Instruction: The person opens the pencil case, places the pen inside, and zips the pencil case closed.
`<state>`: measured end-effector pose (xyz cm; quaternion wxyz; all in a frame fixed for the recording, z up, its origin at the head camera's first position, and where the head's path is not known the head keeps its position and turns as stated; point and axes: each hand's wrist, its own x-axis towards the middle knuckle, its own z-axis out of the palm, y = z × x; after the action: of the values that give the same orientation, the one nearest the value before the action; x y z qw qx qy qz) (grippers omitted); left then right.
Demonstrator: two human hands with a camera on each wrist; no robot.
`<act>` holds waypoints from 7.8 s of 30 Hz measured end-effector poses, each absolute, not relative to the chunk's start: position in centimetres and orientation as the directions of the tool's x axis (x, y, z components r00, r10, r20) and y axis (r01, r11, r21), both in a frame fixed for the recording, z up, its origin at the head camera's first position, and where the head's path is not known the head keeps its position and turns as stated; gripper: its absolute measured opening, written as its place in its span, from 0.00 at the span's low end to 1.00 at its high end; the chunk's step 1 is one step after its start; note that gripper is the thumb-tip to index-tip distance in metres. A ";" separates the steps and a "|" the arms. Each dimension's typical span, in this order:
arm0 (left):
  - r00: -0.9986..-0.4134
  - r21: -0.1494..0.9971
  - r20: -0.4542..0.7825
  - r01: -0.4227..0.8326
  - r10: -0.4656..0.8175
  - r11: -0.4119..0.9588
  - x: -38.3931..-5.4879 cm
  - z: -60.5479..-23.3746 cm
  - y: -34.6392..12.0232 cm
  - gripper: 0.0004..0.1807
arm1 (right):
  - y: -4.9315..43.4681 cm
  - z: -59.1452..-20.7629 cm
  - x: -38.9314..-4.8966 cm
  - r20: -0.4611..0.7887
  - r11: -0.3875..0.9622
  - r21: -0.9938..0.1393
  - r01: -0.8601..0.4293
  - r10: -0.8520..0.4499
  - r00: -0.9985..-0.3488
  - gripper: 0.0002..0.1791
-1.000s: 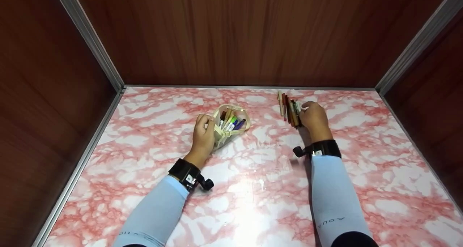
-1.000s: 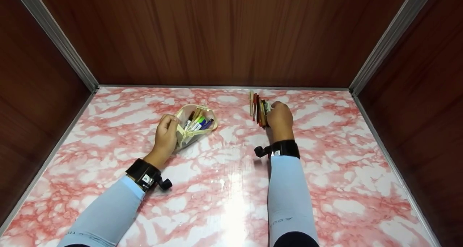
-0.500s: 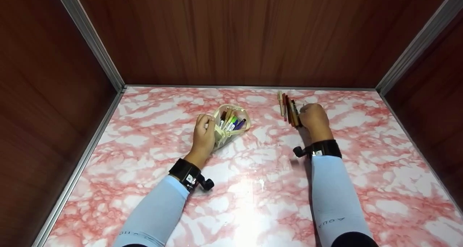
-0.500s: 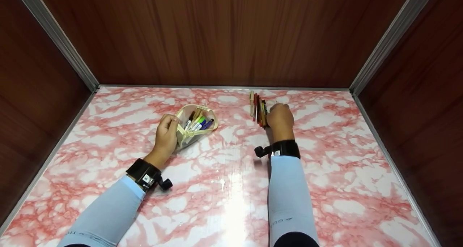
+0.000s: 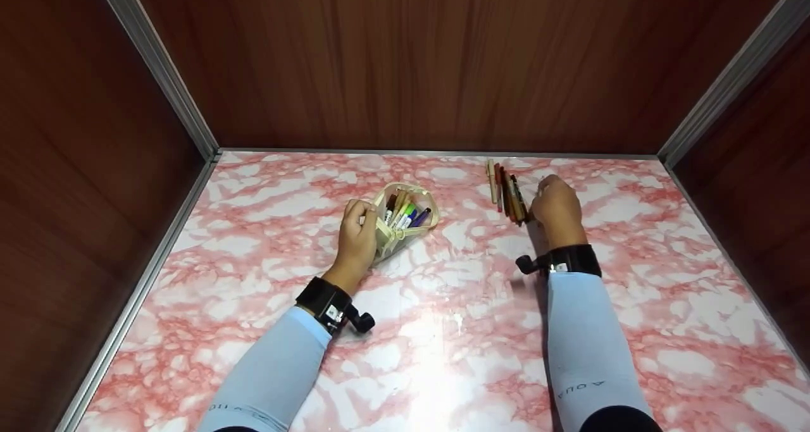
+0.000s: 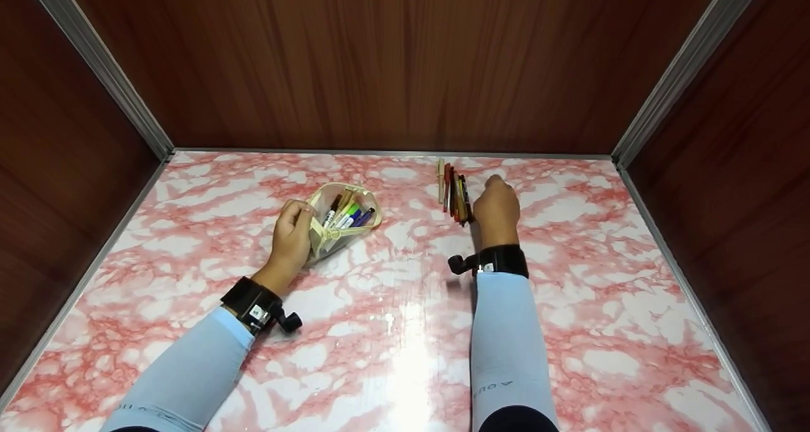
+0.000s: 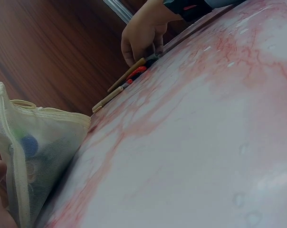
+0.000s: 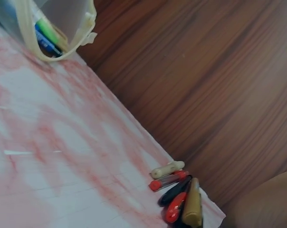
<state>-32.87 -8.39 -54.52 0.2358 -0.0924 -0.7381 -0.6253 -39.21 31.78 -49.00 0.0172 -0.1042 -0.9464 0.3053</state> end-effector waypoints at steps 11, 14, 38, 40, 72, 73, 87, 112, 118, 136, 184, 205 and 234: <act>-0.879 0.888 0.448 0.417 -0.161 0.193 -32.8 -54.3 -8.3 0.09 | 30.4 -46.1 -39.3 0.054 0.541 -0.838 0.064 0.199 -0.979 0.46; -0.881 0.890 0.446 0.416 -0.161 0.189 -32.8 -54.3 -8.3 0.09 | 29.3 -45.3 -39.4 0.048 0.461 -0.886 0.040 0.178 -0.983 0.49; -0.879 0.888 0.448 0.417 -0.165 0.195 -32.8 -54.4 -8.4 0.09 | 16.1 -46.7 -37.5 0.166 0.040 -0.986 -0.164 0.040 -0.985 0.39; -0.879 0.889 0.448 0.417 -0.164 0.192 -32.8 -54.4 -8.4 0.09 | 15.4 -47.1 -37.3 0.153 0.043 -0.987 -0.152 0.020 -0.988 0.38; -0.871 0.881 0.464 0.434 -0.161 0.189 -32.8 -54.1 -8.4 0.10 | 17.1 -46.3 -37.0 0.052 0.440 -0.889 -0.123 -0.171 -0.984 0.18; -0.872 0.882 0.462 0.431 -0.161 0.193 -32.8 -54.1 -8.4 0.10 | 17.7 -46.2 -37.3 0.068 0.453 -0.882 -0.132 -0.156 -0.985 0.17; -0.873 0.884 0.460 0.433 -0.162 0.179 -32.7 -54.5 -8.4 0.10 | 26.9 -47.0 -39.5 0.145 0.592 -0.806 -0.023 0.159 -0.977 0.18; -0.880 0.893 0.444 0.417 -0.168 0.170 -32.7 -54.3 -8.4 0.09 | 30.1 -49.1 -39.4 -0.070 0.695 -0.713 0.091 0.059 -0.996 0.30; -0.873 0.881 0.461 0.429 -0.158 0.201 -32.7 -54.4 -8.4 0.10 | 30.2 -49.2 -39.4 -0.112 0.670 -0.730 0.137 0.080 -0.990 0.23; -0.880 0.886 0.447 0.410 -0.160 0.216 -32.6 -54.2 -8.3 0.10 | 31.3 -48.4 -38.6 -0.035 0.727 -0.665 0.173 0.201 -0.979 0.21; -0.865 0.878 0.471 0.440 -0.170 0.189 -32.9 -54.5 -8.4 0.10 | 20.1 -44.9 -38.1 0.271 0.072 -0.962 -0.262 0.195 -0.943 0.27; -0.879 0.888 0.449 0.420 -0.157 0.190 -32.9 -54.4 -8.3 0.10 | 12.6 -49.9 -35.7 0.225 0.374 -0.894 -0.245 -0.098 -0.969 0.19; -0.869 0.878 0.468 0.436 -0.159 0.197 -32.9 -54.5 -8.3 0.09 | 26.5 -48.7 -39.8 0.245 0.651 -0.757 -0.061 0.196 -0.950 0.15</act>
<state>-32.89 -8.31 -54.54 0.2376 -0.0940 -0.7361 -0.6267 -39.75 26.48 -48.71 0.1543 -0.0377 -0.8954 0.4160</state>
